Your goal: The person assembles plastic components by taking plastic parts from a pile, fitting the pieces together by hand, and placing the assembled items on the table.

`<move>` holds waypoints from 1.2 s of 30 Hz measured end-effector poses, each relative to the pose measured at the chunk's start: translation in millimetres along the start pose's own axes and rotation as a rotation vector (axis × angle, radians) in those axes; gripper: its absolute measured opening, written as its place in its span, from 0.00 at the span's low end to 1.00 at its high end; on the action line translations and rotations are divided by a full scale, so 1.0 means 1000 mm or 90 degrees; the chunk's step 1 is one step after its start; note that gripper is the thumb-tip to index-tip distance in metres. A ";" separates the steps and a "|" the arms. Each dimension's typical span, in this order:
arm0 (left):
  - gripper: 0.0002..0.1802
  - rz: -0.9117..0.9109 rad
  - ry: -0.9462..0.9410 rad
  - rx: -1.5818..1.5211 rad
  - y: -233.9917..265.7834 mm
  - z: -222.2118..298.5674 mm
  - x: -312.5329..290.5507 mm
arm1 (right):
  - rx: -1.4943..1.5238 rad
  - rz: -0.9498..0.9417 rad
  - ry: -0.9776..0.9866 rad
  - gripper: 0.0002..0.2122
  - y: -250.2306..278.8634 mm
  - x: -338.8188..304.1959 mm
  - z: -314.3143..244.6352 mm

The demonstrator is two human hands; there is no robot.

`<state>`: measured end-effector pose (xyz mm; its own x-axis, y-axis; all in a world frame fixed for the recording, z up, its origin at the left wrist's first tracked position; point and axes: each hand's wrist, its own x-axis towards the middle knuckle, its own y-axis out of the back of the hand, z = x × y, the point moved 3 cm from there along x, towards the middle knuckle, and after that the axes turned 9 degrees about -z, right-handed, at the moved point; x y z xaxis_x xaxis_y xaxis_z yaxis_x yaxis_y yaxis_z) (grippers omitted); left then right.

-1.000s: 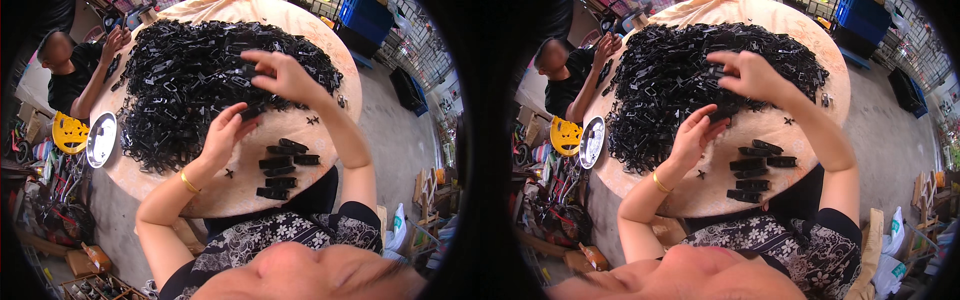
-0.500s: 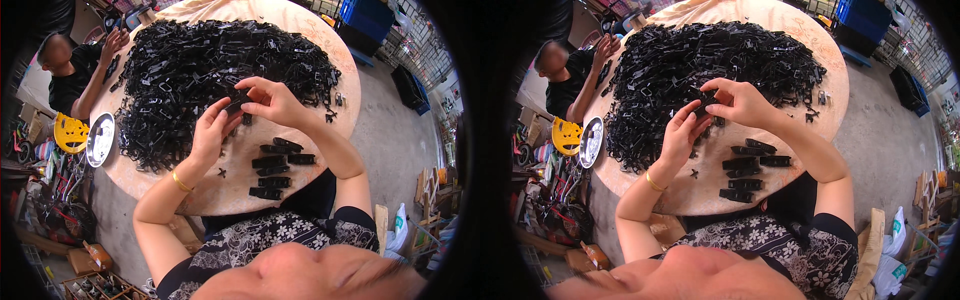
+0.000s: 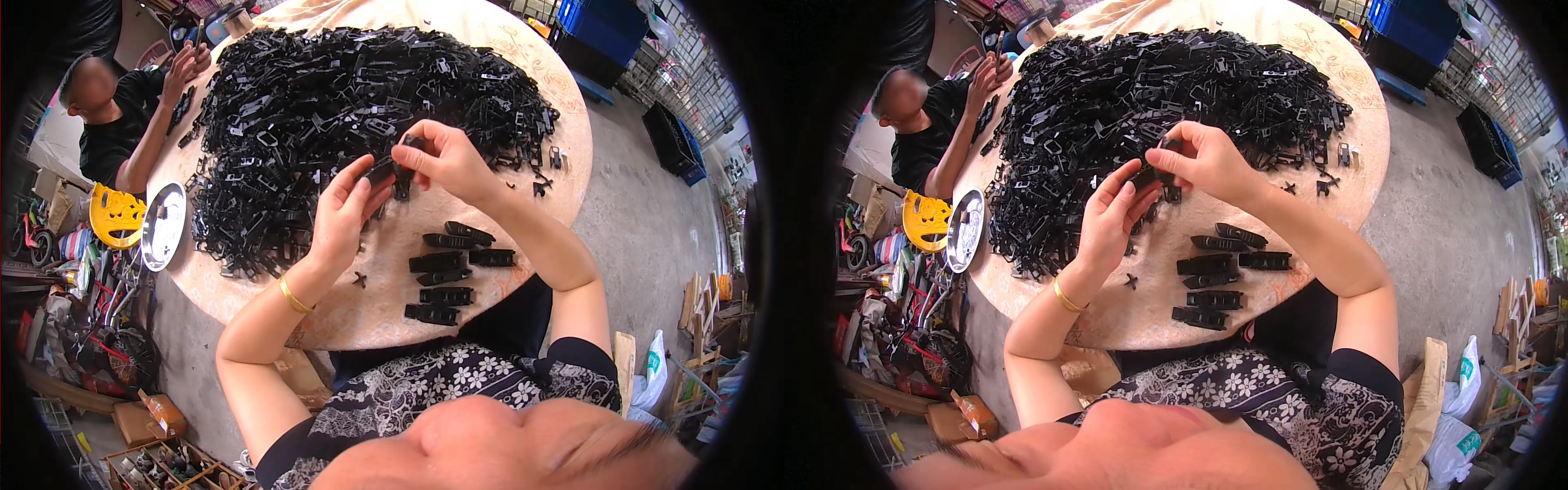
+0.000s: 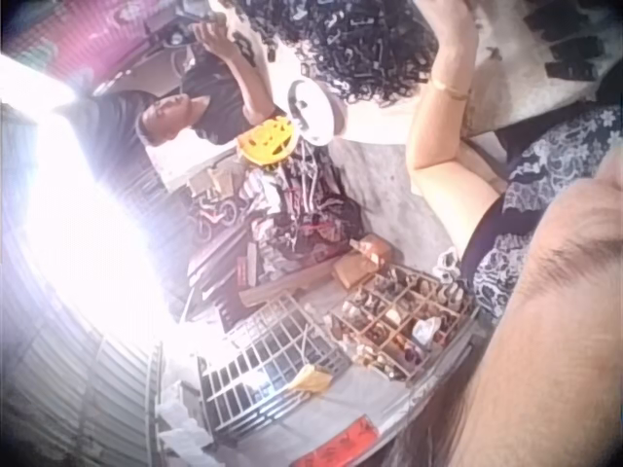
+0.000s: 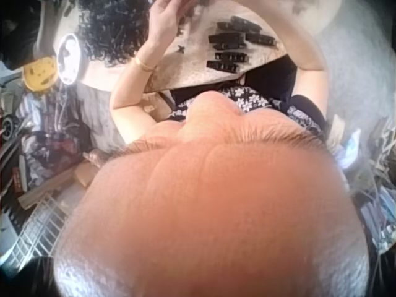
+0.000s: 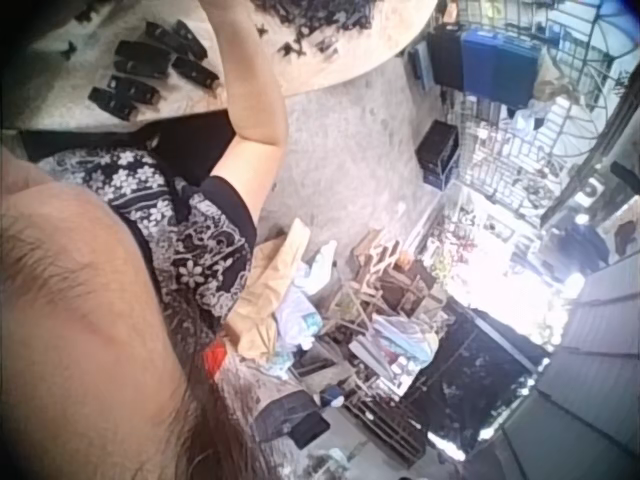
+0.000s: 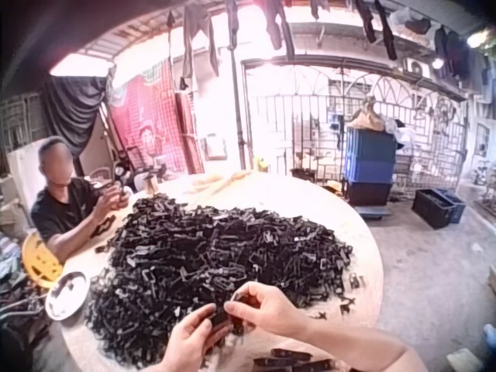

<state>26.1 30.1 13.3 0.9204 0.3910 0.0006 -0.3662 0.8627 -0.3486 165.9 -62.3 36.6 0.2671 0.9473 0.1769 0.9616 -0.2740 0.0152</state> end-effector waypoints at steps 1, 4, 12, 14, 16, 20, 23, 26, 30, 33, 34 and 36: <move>0.19 0.003 -0.003 0.000 0.000 0.000 0.000 | 0.088 0.006 -0.052 0.11 -0.001 0.001 0.003; 0.19 0.006 -0.015 -0.005 0.002 -0.001 0.000 | 0.138 0.020 -0.049 0.10 -0.006 0.000 0.009; 0.20 0.027 -0.055 0.068 -0.003 0.005 -0.003 | 0.016 0.066 -0.013 0.10 -0.009 0.000 0.021; 0.20 0.033 -0.058 0.091 -0.004 0.007 -0.004 | 0.011 0.071 -0.012 0.11 -0.010 0.001 0.023; 0.20 0.039 -0.061 0.089 -0.001 0.005 -0.004 | 0.005 0.075 -0.011 0.11 -0.011 0.002 0.023; 0.20 0.067 -0.070 0.087 0.002 0.003 -0.002 | -0.041 0.094 0.018 0.12 -0.017 0.001 0.023; 0.20 0.077 -0.090 0.156 0.006 0.004 -0.001 | -0.077 0.068 0.042 0.12 -0.017 -0.001 0.020; 0.20 0.089 -0.081 0.222 0.009 0.009 -0.001 | -0.129 0.004 0.031 0.12 -0.017 -0.003 0.020; 0.20 0.094 -0.124 0.144 0.008 0.012 0.000 | -0.534 0.041 0.206 0.11 -0.013 -0.009 -0.006; 0.19 0.068 -0.104 0.183 0.005 0.023 -0.002 | -0.438 0.054 0.118 0.10 -0.003 -0.007 -0.017; 0.19 0.049 -0.098 0.144 0.004 0.022 -0.001 | -0.319 0.034 0.112 0.13 -0.001 -0.005 -0.012; 0.19 0.028 -0.096 0.120 0.005 0.020 0.000 | -0.181 -0.034 0.059 0.15 -0.003 -0.001 -0.001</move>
<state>21.4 40.7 30.3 0.8772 0.4611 0.1339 -0.4379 0.8826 -0.1709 163.1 -62.7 37.1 0.1970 0.9460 0.2574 0.9145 -0.2719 0.2995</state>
